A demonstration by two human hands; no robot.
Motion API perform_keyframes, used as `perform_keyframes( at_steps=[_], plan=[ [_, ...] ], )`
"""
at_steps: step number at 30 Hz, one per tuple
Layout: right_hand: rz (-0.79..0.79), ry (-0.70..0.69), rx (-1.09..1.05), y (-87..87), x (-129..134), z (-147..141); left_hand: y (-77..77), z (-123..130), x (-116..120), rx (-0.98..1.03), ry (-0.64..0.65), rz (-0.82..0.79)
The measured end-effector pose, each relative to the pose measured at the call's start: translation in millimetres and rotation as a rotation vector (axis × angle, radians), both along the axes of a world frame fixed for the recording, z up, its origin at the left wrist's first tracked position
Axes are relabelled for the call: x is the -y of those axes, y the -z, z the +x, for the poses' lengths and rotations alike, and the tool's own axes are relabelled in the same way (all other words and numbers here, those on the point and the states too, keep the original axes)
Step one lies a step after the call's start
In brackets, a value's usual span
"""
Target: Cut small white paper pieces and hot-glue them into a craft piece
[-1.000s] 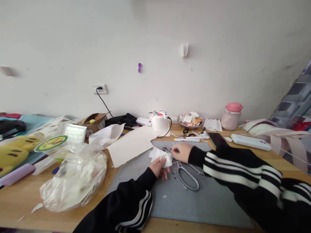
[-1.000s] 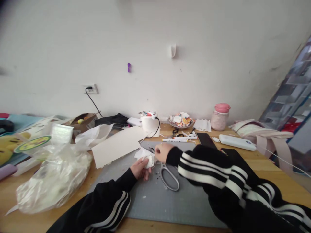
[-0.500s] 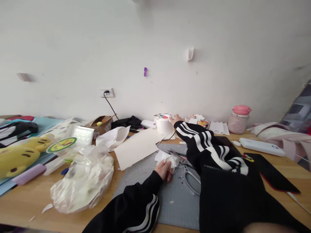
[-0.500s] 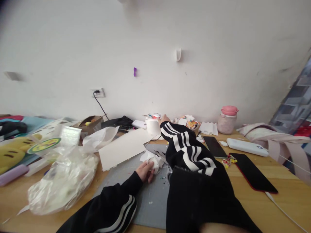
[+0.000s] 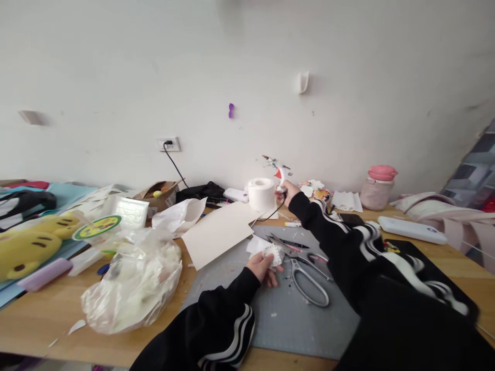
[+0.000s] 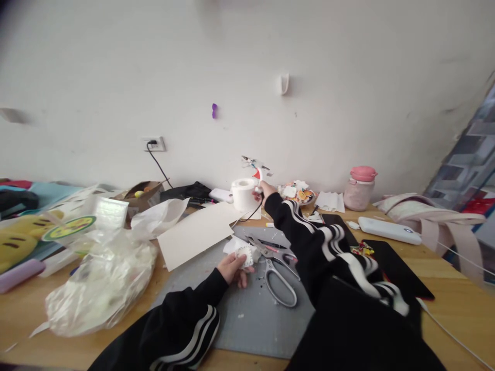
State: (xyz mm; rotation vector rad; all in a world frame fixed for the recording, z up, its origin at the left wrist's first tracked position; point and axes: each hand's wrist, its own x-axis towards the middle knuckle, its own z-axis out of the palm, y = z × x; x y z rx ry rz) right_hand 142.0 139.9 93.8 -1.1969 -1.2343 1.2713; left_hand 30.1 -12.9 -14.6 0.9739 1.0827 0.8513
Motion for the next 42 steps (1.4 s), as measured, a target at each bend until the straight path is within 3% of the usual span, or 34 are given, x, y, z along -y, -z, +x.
perform_keyframes(
  at_steps=[4,8,12,15,22,33,42],
  plan=[
    [0.033,0.036,-0.061,15.7,38.6,46.0,1.4,-1.9,-0.1,0.029,0.002,-0.011],
    [0.143,0.093,-0.039,49.7,80.1,85.6,4.7,-3.1,-1.5,0.007,0.027,0.015],
    [0.235,0.186,0.028,84.1,101.7,94.9,1.4,-4.7,-2.3,-0.054,0.022,0.0],
    [0.309,0.246,0.285,97.6,103.7,90.3,-3.8,-6.3,-2.3,-0.079,0.006,-0.032],
    [0.289,0.263,0.424,99.9,107.8,84.9,-2.0,-9.8,-2.7,-0.089,0.006,-0.038],
    [0.465,0.201,0.632,98.9,119.7,77.2,-1.3,-10.4,0.6,-0.255,-0.07,0.114],
    [0.515,0.14,0.753,103.9,117.6,79.0,-3.5,-8.5,2.0,-0.31,-0.063,0.095]
  ],
)
